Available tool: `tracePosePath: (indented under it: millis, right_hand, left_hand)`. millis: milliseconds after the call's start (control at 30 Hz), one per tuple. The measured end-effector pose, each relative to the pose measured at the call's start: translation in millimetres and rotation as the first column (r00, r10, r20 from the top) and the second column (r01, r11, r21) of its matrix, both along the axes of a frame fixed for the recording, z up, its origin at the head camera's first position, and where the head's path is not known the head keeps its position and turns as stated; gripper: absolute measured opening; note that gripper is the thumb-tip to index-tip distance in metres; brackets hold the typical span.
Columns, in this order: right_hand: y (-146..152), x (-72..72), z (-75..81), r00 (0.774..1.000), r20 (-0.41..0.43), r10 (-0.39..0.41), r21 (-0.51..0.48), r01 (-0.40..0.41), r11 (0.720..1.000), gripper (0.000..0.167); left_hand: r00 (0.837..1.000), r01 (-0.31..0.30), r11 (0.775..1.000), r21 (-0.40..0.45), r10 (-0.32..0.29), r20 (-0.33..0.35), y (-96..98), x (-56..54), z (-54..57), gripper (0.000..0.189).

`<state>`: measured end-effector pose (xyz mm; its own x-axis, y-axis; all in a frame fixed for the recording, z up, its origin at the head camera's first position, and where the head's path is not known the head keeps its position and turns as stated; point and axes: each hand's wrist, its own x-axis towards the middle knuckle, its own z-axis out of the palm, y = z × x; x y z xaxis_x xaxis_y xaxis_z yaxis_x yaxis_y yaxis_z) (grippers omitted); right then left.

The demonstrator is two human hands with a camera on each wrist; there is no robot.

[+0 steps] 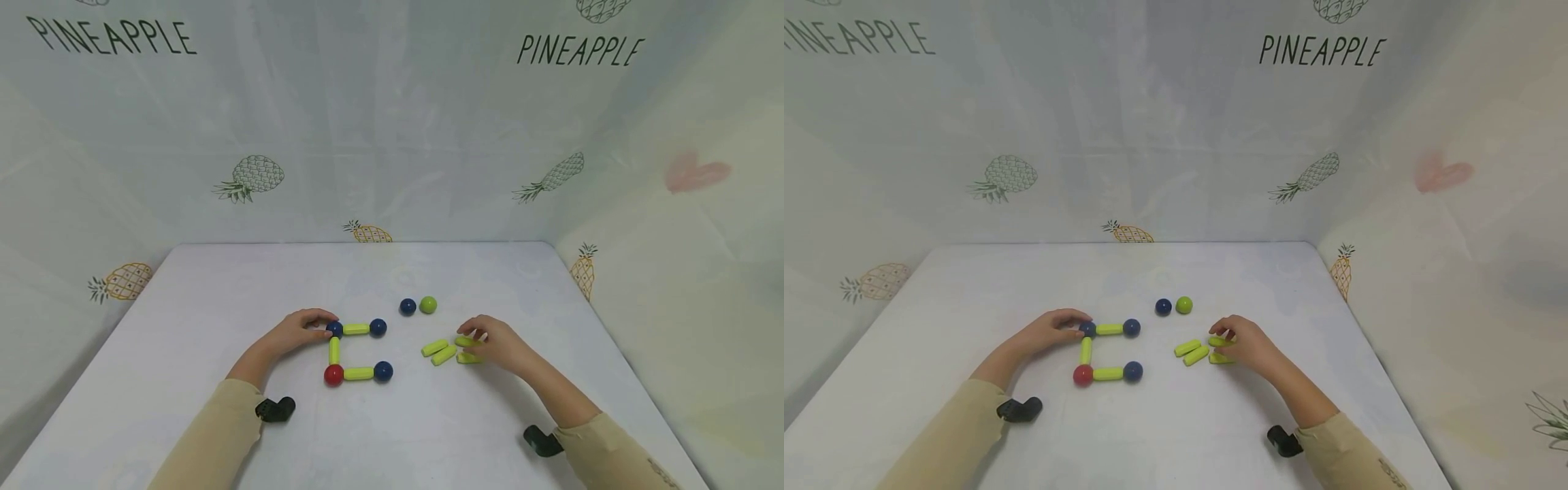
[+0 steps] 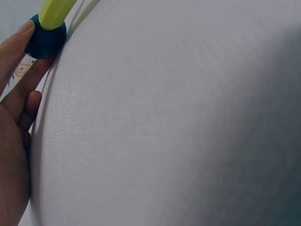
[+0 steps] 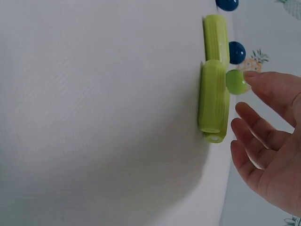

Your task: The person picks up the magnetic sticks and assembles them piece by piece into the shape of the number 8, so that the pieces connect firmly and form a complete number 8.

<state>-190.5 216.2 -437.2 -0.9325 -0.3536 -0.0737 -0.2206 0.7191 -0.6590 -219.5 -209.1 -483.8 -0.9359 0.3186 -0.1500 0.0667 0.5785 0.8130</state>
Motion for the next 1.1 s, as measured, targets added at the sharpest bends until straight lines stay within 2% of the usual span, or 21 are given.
tracePosePath:
  millis: [433, 700, 867, 1100]
  right_hand:
    - [1, -12.4, -10.4, 0.999, 0.032, -0.042, 0.043, 0.041, 0.998, 0.023]
    - [-3, -17.4, -18.6, 0.997, 0.041, -0.067, 0.091, 0.063, 0.994, 0.021]
    - [-4, -18.8, -20.6, 0.995, 0.045, -0.086, 0.107, 0.080, 0.991, 0.021]
    - [-4, -19.4, -18.8, 0.995, 0.051, -0.080, 0.098, 0.075, 0.992, 0.021]
  left_hand:
    - [1.000, -0.008, 1.000, 0.008, 0.008, 0.011, 0.4, 0.4, 0.7, 0.032]
    - [1.000, -0.023, 1.000, 0.020, 0.023, 0.012, -0.1, -2.2, -4.5, 0.031]
    - [1.000, -0.025, 0.999, 0.024, 0.024, 0.010, -0.6, -4.0, -7.3, 0.031]
    - [1.000, -0.028, 0.999, 0.025, 0.027, 0.015, 0.0, -3.2, -5.5, 0.032]
